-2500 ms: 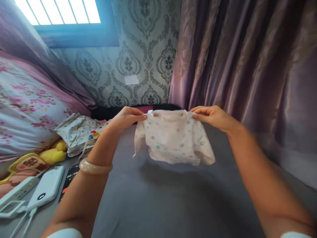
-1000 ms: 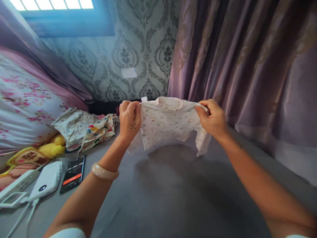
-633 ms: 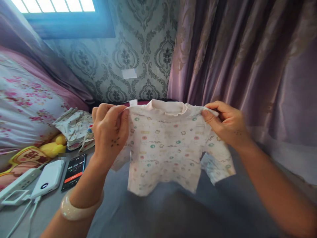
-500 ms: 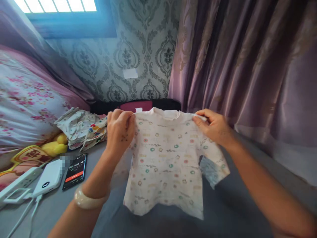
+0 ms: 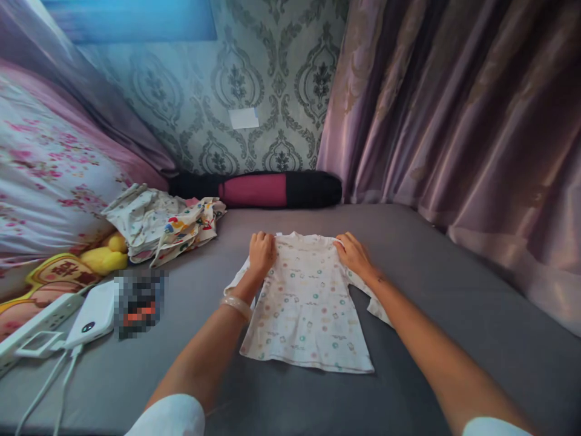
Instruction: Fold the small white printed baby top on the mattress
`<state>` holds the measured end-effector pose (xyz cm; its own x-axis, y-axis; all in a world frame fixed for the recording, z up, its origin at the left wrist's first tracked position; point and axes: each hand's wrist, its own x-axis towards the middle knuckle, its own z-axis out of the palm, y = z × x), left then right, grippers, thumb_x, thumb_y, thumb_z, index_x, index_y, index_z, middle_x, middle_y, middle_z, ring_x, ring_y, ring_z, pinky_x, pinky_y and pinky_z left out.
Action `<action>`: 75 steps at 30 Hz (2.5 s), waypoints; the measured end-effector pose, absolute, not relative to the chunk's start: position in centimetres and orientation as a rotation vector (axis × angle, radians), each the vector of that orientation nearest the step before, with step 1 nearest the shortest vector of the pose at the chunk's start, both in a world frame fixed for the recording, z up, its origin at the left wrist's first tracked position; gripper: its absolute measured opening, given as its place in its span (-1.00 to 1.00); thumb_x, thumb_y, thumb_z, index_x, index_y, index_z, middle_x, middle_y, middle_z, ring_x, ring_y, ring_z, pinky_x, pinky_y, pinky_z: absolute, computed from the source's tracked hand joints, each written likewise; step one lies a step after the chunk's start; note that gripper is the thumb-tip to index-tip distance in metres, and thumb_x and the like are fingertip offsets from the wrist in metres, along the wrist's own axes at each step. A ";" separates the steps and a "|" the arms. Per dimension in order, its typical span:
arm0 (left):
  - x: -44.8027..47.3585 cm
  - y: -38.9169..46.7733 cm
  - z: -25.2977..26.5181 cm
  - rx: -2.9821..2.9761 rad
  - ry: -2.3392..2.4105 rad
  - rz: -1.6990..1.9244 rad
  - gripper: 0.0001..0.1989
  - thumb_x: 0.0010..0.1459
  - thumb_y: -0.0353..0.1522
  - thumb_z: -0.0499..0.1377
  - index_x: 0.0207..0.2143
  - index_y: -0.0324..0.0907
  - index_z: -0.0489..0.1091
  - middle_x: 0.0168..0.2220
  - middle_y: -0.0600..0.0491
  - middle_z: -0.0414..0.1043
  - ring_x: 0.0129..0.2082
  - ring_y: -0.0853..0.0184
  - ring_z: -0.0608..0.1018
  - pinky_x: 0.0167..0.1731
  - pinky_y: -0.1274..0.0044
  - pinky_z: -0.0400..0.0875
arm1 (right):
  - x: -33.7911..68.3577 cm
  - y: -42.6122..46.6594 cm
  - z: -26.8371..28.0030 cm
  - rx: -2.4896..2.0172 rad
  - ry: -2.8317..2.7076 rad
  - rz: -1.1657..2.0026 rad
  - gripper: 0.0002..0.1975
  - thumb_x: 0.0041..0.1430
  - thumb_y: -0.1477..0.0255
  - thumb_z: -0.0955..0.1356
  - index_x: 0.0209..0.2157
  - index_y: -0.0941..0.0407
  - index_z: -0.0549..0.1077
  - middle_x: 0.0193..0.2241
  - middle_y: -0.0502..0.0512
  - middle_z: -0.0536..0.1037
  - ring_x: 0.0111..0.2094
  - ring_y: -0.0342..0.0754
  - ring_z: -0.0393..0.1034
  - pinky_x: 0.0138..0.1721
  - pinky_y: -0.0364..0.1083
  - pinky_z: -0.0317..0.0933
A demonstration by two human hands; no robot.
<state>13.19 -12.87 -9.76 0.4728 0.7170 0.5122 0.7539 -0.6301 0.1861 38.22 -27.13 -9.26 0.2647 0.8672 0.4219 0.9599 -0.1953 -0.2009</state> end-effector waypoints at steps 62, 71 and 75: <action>7.9 -7.0 -10.9 -2.790 -1.807 -0.251 -0.48 0.16 -0.04 0.02 -0.03 -0.24 0.37 -0.06 -0.22 0.46 -0.06 0.07 0.46 -0.07 0.34 0.27 | 43.4 -29.4 -10.7 -2.248 -1.377 0.323 -0.57 0.24 0.27 0.24 0.07 0.17 0.34 0.00 0.28 0.48 -0.02 0.04 0.38 -0.01 -0.04 0.21; -1.9 -11.8 -10.8 -3.081 -2.130 -0.296 -0.41 -0.10 0.11 0.12 -0.28 -0.22 0.45 -0.42 -0.02 0.51 -0.41 0.23 0.52 -0.45 0.52 0.32 | 44.8 -40.6 -11.5 -2.439 -1.269 0.624 -0.49 0.09 0.00 0.28 -0.15 0.13 0.48 -0.37 0.18 0.56 -0.35 0.04 0.46 -0.34 -0.07 0.26; -1.3 -13.5 -10.7 -3.062 -2.378 -0.393 -0.47 -0.12 0.02 0.17 -0.24 -0.20 0.36 -0.62 0.12 0.41 -0.65 0.36 0.42 -0.63 0.58 0.23 | 43.5 -41.2 -11.7 -2.508 -1.264 0.538 -0.59 0.07 0.06 0.30 -0.23 0.10 0.48 -0.42 0.16 0.55 -0.40 0.03 0.45 -0.41 -0.09 0.20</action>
<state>-1.29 -13.54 -10.69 0.3388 0.8979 -0.2811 0.7597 -0.0848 0.6447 43.53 -41.19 -11.67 0.5475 0.8124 -0.2008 0.7079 -0.5775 -0.4067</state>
